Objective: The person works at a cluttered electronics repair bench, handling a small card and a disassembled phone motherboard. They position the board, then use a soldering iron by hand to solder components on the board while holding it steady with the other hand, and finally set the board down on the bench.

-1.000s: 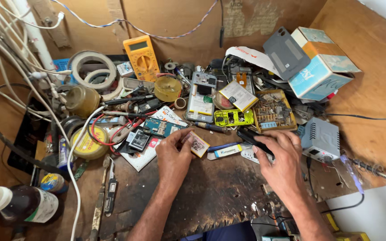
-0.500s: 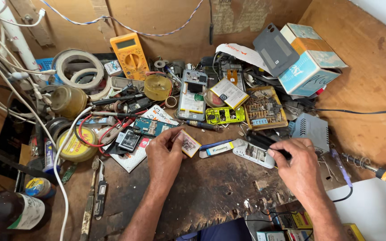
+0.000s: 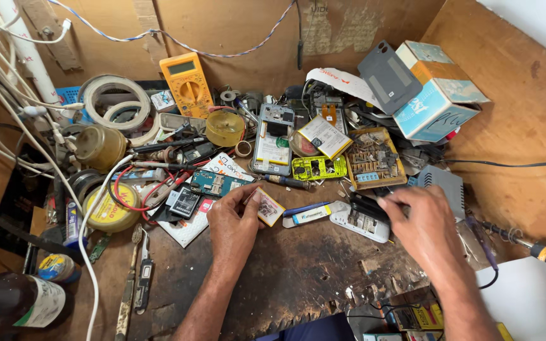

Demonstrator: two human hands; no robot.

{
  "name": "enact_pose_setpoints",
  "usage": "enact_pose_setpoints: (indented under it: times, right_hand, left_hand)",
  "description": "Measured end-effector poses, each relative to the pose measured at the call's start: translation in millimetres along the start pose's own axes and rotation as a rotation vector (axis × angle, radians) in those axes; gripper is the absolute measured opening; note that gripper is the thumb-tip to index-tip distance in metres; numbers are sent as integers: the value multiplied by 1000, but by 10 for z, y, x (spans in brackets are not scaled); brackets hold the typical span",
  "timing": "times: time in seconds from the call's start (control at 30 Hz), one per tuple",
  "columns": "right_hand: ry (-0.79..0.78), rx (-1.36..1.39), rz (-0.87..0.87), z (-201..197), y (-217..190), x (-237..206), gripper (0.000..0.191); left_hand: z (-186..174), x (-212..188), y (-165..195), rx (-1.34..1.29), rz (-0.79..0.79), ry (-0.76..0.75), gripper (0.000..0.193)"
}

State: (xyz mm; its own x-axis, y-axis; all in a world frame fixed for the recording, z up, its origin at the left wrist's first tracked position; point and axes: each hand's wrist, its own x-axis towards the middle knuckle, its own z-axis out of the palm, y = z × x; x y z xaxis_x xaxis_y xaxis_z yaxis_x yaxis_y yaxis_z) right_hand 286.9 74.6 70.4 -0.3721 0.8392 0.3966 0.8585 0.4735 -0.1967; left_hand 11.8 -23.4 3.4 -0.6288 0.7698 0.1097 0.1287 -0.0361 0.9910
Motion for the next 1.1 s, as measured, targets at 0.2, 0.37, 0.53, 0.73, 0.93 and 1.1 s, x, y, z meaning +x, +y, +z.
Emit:
enact_pose_setpoints:
  times: [0.2,0.37,0.53,0.73,0.93,1.1]
  right_hand:
    - [-145,52,211,351,-304,373,15]
    - [-257,-44,259,546,-438,521,14]
    - [-318,-137,231,621,-448,645,10]
    - [-374,-182,158,678,-411,672,19]
    - [-373,-66,192,649,-285,615,15]
    - [-241,110,197,486,-79,662,16]
  left_hand:
    - [19,19,-7,-47,-12,1,25]
    - [4,13,-13,-50,-21,17,24]
    - [22,33,-18,-45,-17,2,24]
    - [3,25,-18,-43,-37,14,24]
    - [21,34,-30,-31,-34,10,25]
    - [40,41,-33,-54,-25,3,25]
